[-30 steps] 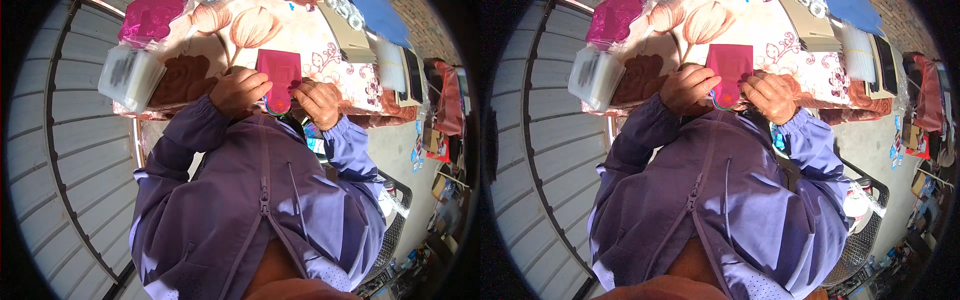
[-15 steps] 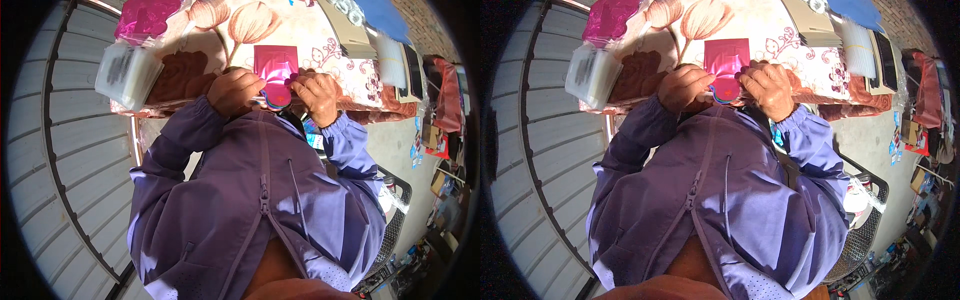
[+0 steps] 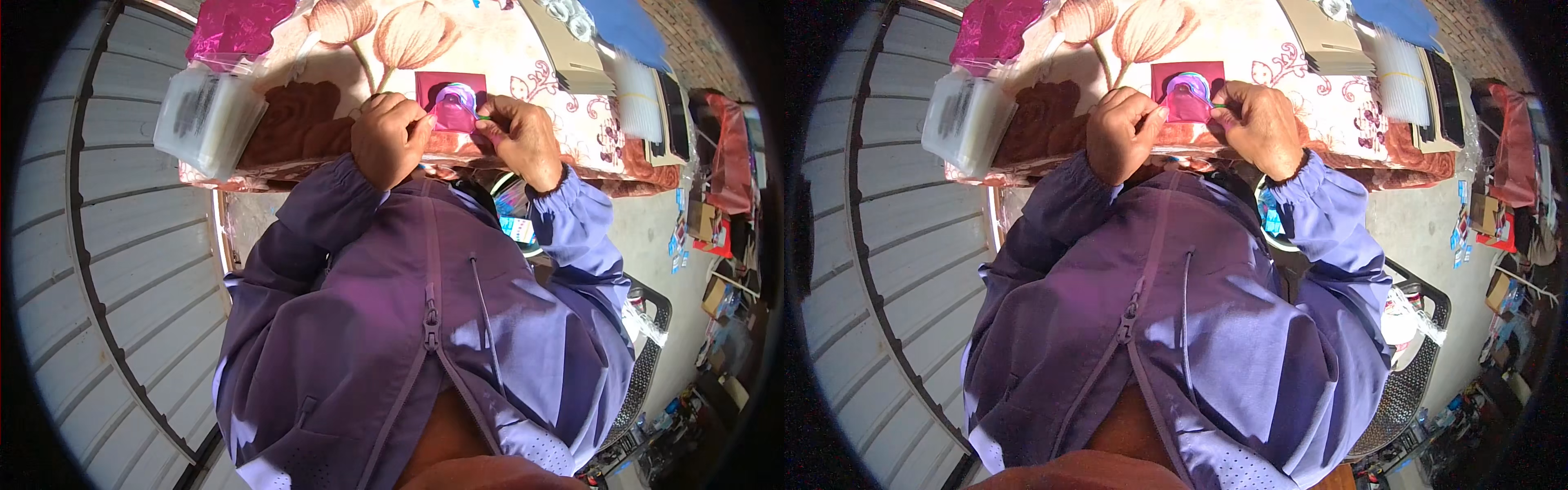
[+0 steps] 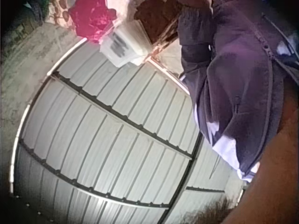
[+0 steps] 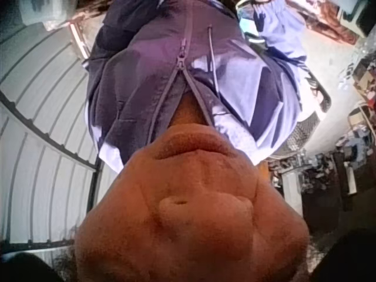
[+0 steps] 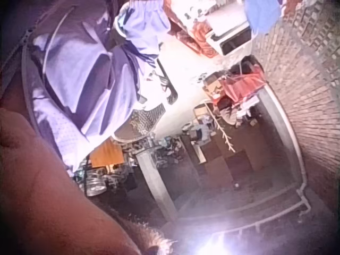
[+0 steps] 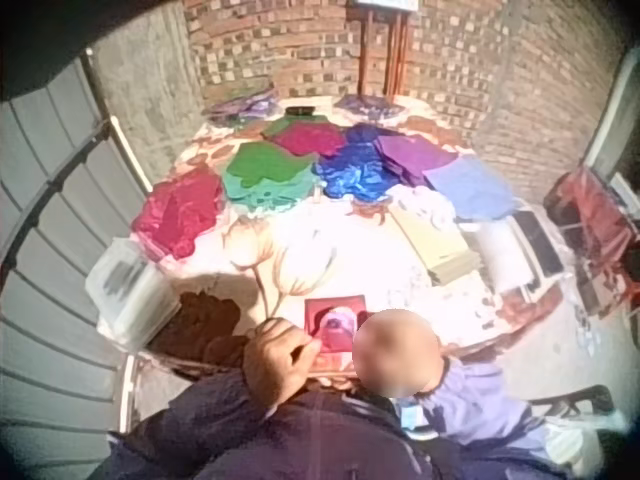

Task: Folding and organizing various colorful, shiny sheets of paper on a table.

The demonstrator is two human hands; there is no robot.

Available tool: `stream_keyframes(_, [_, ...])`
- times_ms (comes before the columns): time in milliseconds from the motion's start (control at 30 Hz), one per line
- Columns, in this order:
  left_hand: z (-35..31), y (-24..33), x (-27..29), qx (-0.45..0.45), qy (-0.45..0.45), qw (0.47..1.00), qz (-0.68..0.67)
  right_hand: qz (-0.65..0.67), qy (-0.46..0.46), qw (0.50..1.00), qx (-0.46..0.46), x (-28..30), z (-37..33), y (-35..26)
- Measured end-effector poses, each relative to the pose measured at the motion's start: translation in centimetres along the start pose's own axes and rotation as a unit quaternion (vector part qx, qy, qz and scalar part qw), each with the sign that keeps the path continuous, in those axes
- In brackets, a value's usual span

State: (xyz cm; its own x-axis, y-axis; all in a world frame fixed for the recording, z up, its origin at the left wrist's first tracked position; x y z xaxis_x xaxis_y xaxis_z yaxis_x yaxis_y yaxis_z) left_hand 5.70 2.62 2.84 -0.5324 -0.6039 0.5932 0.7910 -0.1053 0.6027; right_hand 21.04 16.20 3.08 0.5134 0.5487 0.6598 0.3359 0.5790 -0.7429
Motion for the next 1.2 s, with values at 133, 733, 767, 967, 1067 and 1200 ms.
stream_keyframes(133, [0.3,0.0,-0.1,0.007,-0.006,1.0,0.013,-0.034,-0.013,0.999,-0.013,0.6,0.8,-0.9])
stream_keyframes(733, [3.9,0.6,-4.5,-0.151,-0.214,0.945,0.194,-0.064,-0.054,0.996,0.009,1.2,2.6,-0.5])
stream_keyframes(767, [3.8,0.4,-4.6,-0.152,-0.215,0.945,0.192,-0.054,-0.05,0.997,0.011,1.3,2.5,-0.4])
stream_keyframes(967, [3.6,-0.2,-4.9,-0.139,-0.189,0.948,0.213,-0.097,-0.008,0.994,0.05,2.0,1.9,0.6])
stream_keyframes(1067, [3.7,-0.1,-4.9,-0.138,-0.181,0.951,0.207,0.067,-0.049,0.996,0.009,2.0,1.5,2.1])
stream_keyframes(1200, [3.9,0.3,-4.6,-0.139,-0.19,0.95,0.207,0.141,-0.049,0.989,0.007,1.6,0.3,3.1])
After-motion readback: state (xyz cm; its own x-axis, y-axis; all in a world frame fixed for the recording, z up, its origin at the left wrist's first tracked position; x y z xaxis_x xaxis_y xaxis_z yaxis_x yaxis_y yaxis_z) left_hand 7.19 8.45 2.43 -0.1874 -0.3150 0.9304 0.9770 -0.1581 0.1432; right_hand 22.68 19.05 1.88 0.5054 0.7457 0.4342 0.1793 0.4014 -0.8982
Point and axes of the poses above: each hand's wrist, its own z-axis towards the middle knuckle, its own x-axis out of the back of the hand, y = z × x, the point moved 3 cm from there along z, towards the middle knuckle, and after that the axes turned 5 degrees about -z, right-handed, at the moved point
